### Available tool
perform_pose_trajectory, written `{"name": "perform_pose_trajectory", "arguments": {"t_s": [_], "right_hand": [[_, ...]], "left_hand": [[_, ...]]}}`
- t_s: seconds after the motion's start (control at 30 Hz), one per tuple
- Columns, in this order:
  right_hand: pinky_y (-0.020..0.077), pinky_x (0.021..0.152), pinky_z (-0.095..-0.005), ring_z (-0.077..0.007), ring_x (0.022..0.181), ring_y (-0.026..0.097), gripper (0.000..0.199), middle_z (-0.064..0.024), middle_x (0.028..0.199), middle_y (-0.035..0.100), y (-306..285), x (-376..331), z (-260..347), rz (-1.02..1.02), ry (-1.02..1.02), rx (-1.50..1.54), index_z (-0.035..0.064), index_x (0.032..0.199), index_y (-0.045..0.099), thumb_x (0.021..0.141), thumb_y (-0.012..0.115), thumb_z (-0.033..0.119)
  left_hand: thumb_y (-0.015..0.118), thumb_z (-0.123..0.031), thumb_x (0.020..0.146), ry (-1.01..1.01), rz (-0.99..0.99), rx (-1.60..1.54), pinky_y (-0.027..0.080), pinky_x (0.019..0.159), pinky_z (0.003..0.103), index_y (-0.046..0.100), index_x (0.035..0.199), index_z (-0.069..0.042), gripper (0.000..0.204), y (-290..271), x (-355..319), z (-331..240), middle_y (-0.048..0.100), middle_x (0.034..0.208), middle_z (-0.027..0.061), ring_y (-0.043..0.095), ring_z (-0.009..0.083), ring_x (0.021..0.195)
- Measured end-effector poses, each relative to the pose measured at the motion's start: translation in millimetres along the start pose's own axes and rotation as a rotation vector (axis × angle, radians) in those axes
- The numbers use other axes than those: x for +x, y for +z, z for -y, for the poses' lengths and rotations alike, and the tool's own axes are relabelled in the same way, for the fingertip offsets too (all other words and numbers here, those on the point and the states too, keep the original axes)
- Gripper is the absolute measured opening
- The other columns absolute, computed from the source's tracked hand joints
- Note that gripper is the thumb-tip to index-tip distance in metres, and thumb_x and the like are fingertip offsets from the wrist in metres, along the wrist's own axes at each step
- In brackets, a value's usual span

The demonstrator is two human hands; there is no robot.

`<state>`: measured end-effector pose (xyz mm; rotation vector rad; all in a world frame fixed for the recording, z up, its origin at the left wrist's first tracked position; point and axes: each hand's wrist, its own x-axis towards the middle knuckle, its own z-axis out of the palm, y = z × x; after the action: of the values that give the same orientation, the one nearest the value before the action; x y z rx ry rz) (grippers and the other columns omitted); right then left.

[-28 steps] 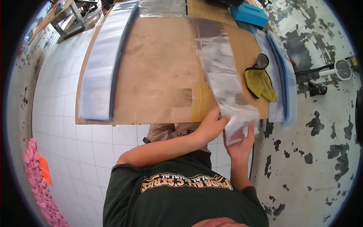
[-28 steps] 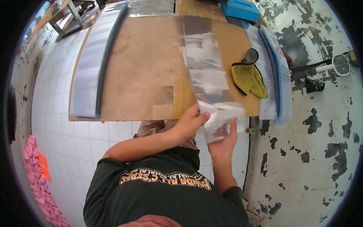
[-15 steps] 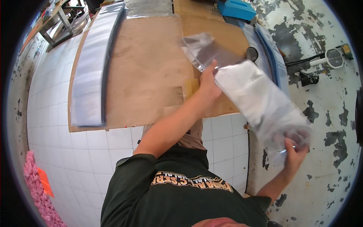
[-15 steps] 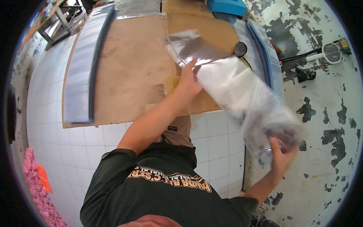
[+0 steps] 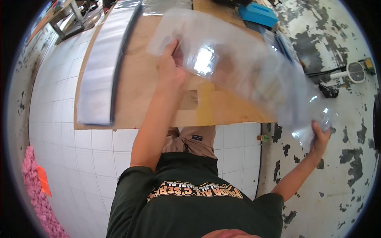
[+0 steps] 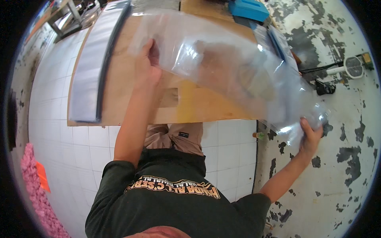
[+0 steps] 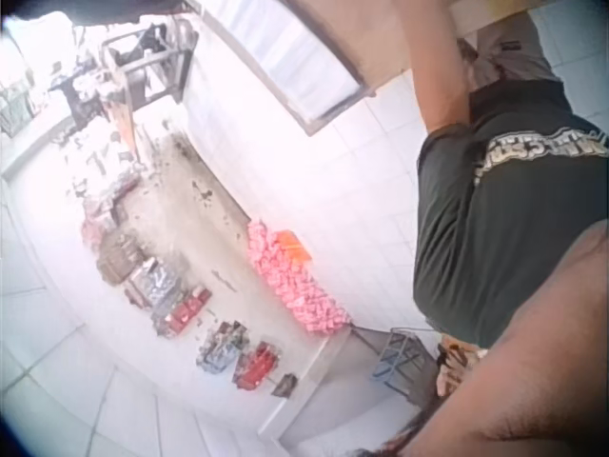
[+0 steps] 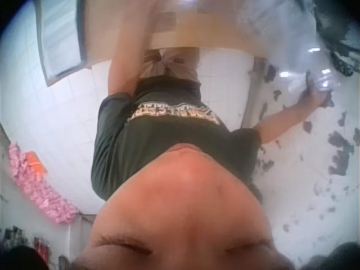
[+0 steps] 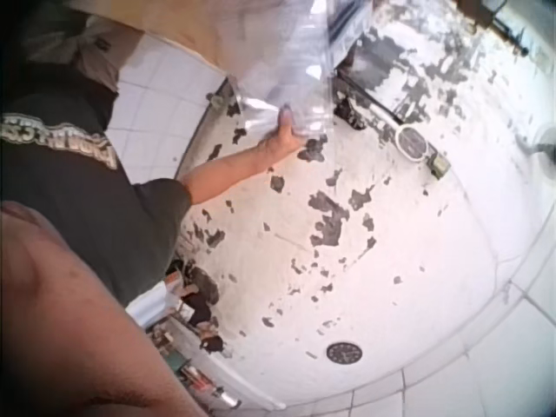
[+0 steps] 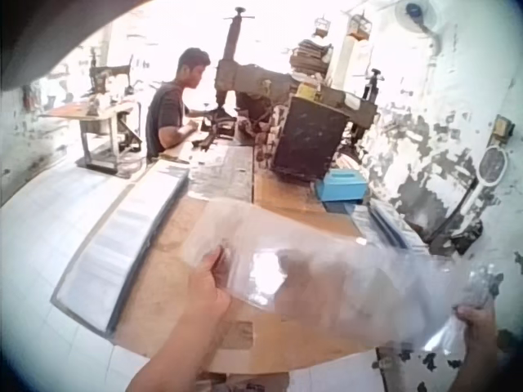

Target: The person wipes clear plastic sleeves with a cloth on a table and stacks them.

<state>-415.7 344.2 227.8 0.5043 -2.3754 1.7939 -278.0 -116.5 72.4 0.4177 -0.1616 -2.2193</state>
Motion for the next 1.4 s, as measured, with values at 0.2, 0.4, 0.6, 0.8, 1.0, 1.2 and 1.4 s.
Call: {"name": "perform_pose_trajectory", "arguments": {"t_s": [0.2,0.4,0.6,0.8,1.0,1.2,1.4], "right_hand": [[0.0488,0.087,-0.0287,-0.0184,0.092,0.063,0.057,-0.0099,0.103,0.065,104.7,37.5,-78.0,0.285,0.261,0.051,-0.0059,0.117,0.056,0.069,0.082,0.011],[0.0492,0.081,-0.0284,-0.0176,0.084,0.062,0.043,-0.0071,0.094,0.066,105.0,55.2,-136.1,0.330,0.566,0.198,-0.0021,0.111,0.060,0.075,0.077,0.015],[0.0519,0.082,-0.0334,-0.0188,0.085,0.063,0.041,-0.0075,0.098,0.067,108.3,56.9,-127.6,0.483,0.780,0.365,-0.0014,0.110,0.062,0.077,0.077,0.019],[0.0511,0.084,-0.0300,-0.0182,0.095,0.064,0.049,-0.0167,0.111,0.066,112.3,41.9,-117.3,0.280,0.218,0.071,-0.0074,0.123,0.056,0.082,0.076,0.011],[0.0498,0.080,-0.0258,-0.0144,0.084,0.065,0.037,-0.0120,0.096,0.071,153.9,-33.3,-69.3,-0.021,-0.080,0.150,-0.0074,0.114,0.062,0.085,0.074,0.013],[0.0474,0.082,-0.0261,-0.0156,0.090,0.062,0.025,-0.0101,0.101,0.068,160.2,-61.9,-137.0,0.025,-0.220,0.239,-0.0028,0.108,0.065,0.086,0.071,0.010],[0.0489,0.088,-0.0316,-0.0211,0.097,0.062,0.027,-0.0107,0.105,0.065,162.9,-50.3,-157.3,0.051,-0.154,0.349,-0.0035,0.112,0.062,0.089,0.068,0.009]], "left_hand": [[0.065,-0.002,0.086,0.372,-0.043,0.541,0.051,0.079,0.030,0.057,0.116,0.001,0.031,-27.5,-27.1,-59.8,0.065,0.103,0.0093,0.063,0.0194,0.096],[0.060,-0.039,0.090,0.131,0.031,0.812,0.052,0.077,0.032,0.056,0.123,0.002,0.053,-14.2,-37.5,-104.1,0.065,0.105,0.0108,0.064,0.0204,0.094],[0.061,-0.060,0.083,-0.253,0.087,1.757,0.053,0.077,0.037,0.050,0.129,0.002,0.077,35.6,28.1,-143.0,0.062,0.113,0.0152,0.067,0.0235,0.088],[0.073,-0.025,0.081,0.059,0.292,2.029,0.053,0.070,0.027,0.062,0.106,0.003,0.039,35.8,48.6,-120.6,0.067,0.093,0.0135,0.069,0.0192,0.080],[0.065,-0.001,0.087,0.778,0.290,1.399,0.055,0.075,0.033,0.062,0.098,0.004,0.013,21.4,-69.9,-104.0,0.066,0.095,0.0117,0.070,0.0246,0.085],[0.070,-0.007,0.085,0.842,0.231,1.234,0.050,0.085,0.030,0.062,0.102,0.002,0.021,-46.7,-91.2,-83.9,0.070,0.094,0.0112,0.066,0.0166,0.094],[0.067,-0.002,0.088,0.768,0.131,1.252,0.053,0.088,0.033,0.061,0.107,0.006,0.022,-38.4,-77.8,-89.0,0.068,0.099,0.0120,0.067,0.0231,0.093]]}}
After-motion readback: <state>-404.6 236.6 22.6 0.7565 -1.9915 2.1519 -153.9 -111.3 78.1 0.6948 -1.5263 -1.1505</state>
